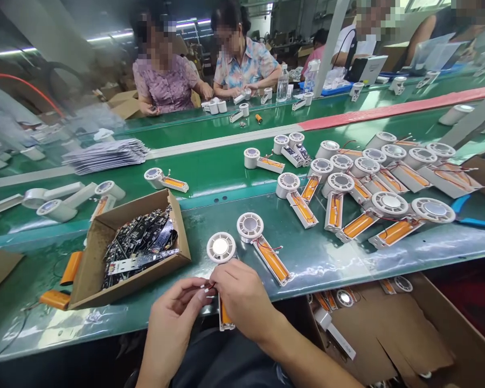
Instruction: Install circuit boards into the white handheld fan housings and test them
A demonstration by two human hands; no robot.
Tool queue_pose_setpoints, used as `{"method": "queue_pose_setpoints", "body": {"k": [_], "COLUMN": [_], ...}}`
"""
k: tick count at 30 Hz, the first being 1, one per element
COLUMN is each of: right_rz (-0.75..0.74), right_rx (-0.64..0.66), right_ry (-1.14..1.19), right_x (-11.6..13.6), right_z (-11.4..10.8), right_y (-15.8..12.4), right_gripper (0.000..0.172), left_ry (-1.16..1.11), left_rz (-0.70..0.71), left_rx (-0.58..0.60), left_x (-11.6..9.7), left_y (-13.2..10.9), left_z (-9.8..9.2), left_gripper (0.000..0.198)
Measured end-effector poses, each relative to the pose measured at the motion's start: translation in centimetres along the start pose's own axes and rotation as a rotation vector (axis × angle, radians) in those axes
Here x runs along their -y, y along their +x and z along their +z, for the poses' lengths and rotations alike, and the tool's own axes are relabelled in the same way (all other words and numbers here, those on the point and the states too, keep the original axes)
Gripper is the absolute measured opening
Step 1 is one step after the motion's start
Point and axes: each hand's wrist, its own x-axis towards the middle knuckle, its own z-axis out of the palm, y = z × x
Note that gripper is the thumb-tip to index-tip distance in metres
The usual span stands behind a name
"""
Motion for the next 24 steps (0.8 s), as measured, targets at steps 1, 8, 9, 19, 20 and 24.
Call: {"method": "queue_pose_setpoints", "body": {"k": [1,8,9,19,20,24], "right_rz": [0.003,-0.078,-0.081,-0.064,-0.059,-0.023], "right_rx": [0.01,-0.003,-0.024,-0.087,-0.087,-0.092], "right_ry": [-0.002,0.052,0.068,0.136,0.141,0.17], "right_x": [0.1,0.1,0.0,-0.1,-0.2,-0.3], "right_z": [0.0,0.5,0.6,0.4,0.4,0.3], "right_y": [-0.1,-0.4,-0.3,-0.1,-0.2,-0.3], "right_gripper": [0.032,0.026,0.026,0.023,0.023,0.021], "left_ry": [0.033,0.015,0.06,0.611,0.698,1.061], "left_rz": [0.012,-0.013,0.017,0.341,0.364,0.057], "left_rx": [-0.011,0.065,0.05,0.007,-0.134,-0.314], "left_x": [0.1,0.3,0.3,-2.9,-3.8,-6.3], "left_y": [-0.1,0.3,0.3,0.1,0.6,3.8], "left_z": [-0.1,-0.2,-0.1,-3.9,-5.6,-12.0], "left_gripper": [0.016,0.027,0.027,0.021,0.022,0.019]}}
